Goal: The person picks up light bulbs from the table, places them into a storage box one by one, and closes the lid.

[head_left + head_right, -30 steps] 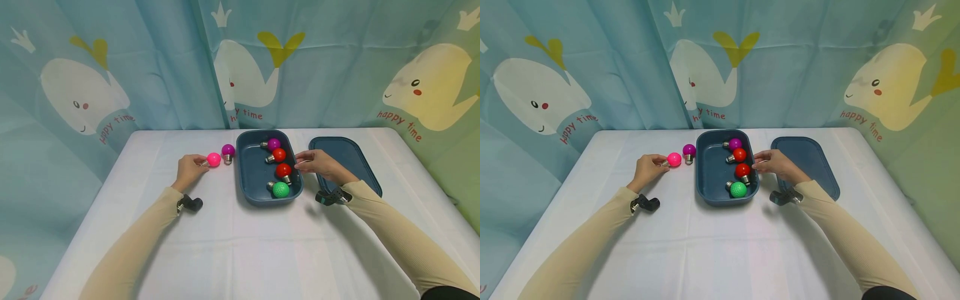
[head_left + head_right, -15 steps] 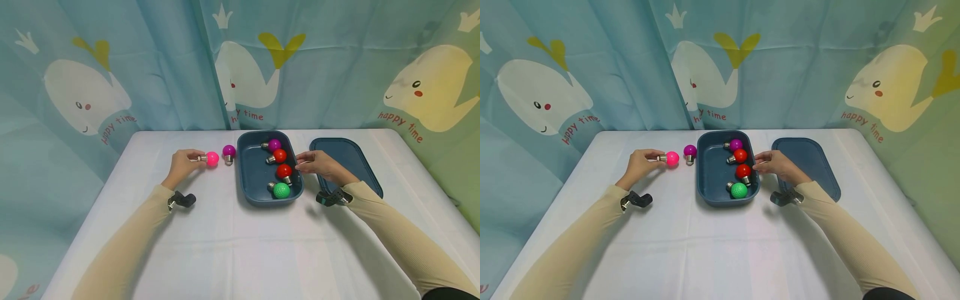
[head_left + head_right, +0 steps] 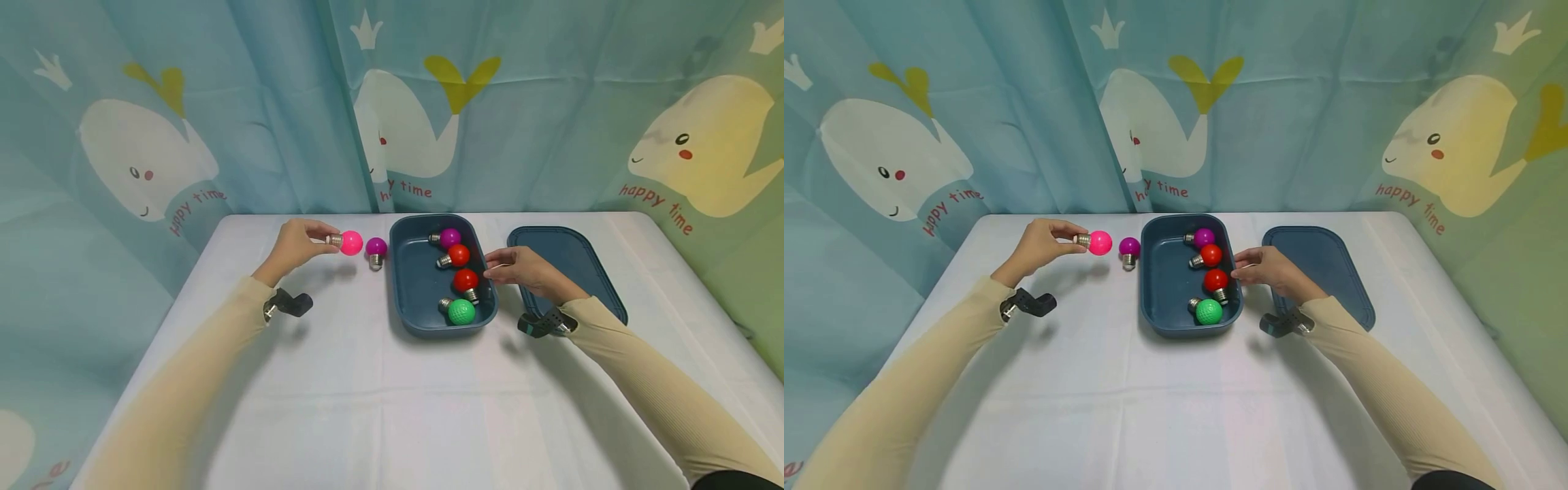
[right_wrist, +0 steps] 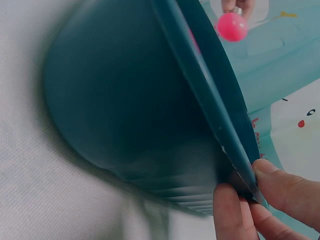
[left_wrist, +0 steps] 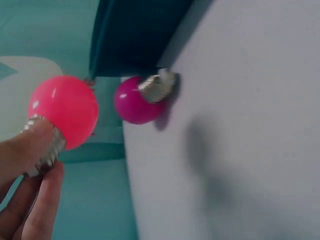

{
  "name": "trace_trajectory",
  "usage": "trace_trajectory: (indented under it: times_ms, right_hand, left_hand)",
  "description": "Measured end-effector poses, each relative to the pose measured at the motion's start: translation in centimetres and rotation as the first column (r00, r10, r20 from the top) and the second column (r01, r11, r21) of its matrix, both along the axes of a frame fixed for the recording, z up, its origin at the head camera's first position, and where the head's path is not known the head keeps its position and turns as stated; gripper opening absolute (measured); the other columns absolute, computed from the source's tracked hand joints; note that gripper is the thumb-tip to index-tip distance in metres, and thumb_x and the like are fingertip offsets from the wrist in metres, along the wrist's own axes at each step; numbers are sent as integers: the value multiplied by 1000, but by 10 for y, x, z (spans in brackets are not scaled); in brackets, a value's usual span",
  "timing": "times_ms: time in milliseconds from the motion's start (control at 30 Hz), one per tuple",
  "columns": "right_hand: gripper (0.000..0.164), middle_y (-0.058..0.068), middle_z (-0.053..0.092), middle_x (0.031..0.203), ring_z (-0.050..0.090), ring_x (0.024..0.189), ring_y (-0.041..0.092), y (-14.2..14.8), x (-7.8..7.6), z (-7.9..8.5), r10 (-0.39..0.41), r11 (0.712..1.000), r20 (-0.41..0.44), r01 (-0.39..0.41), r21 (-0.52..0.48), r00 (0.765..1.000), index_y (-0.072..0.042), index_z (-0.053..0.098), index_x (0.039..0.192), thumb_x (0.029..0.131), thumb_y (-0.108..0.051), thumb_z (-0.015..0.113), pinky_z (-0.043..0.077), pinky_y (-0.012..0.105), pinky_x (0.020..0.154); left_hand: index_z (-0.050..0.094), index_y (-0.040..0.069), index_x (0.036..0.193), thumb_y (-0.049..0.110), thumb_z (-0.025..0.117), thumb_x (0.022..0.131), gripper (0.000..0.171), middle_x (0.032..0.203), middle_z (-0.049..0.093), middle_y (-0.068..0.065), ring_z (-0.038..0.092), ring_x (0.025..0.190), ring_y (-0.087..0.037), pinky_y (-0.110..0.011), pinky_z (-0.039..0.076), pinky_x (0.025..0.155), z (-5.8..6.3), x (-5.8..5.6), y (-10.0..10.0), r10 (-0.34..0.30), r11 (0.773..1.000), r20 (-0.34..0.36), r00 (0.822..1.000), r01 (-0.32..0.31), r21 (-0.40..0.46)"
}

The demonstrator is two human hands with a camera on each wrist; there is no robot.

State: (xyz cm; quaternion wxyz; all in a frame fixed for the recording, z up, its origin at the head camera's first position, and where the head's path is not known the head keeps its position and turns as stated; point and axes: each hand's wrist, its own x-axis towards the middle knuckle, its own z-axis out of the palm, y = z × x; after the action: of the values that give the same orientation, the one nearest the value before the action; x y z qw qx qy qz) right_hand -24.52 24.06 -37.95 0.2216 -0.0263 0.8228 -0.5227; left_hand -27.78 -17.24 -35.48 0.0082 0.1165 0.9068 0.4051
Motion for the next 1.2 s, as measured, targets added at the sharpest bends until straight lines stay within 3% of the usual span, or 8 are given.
trace_trajectory:
  times_ms: [233, 533, 800, 1200]
  right_hand:
    - [51, 1, 56, 98, 61, 79, 2, 2, 0, -1, -2, 1000, 2, 2, -5, 1000, 11, 41, 132, 88, -5, 61, 56, 24, 81]
    - [53, 1, 57, 97, 61, 78, 2, 2, 1, 1, 3, 1000, 3, -3, -21, 1000, 13, 40, 131, 87, -6, 63, 56, 21, 78]
    - [53, 2, 57, 100, 61, 79, 2, 2, 0, 0, 4, 1000, 9, -4, -6, 1000, 11, 41, 132, 88, -7, 63, 55, 21, 79]
    - [52, 5, 56, 102, 60, 78, 3, 0, 0, 0, -1, 1000, 5, 1, -2, 1000, 11, 41, 132, 87, -6, 62, 55, 20, 77]
  left_hand:
    - [71, 7, 107, 14, 79, 74, 35, 106, 70, -14, 63, 103, -27, -41, 52, 86, 26, -11, 12, -106, 993, 4, 994, 106, -58]
    - [70, 9, 109, 17, 79, 75, 36, 107, 69, -11, 61, 103, -23, -39, 52, 88, 50, -26, 42, -205, 969, 110, 973, 218, -118]
    - [71, 8, 106, 12, 78, 75, 32, 105, 70, -9, 64, 101, -20, -35, 53, 87, 55, -39, 72, -371, 921, 141, 918, 383, -74]
    - [71, 5, 104, 6, 78, 75, 30, 105, 71, -10, 64, 97, -19, -30, 56, 81, 46, -46, 117, -516, 849, 200, 833, 529, -13]
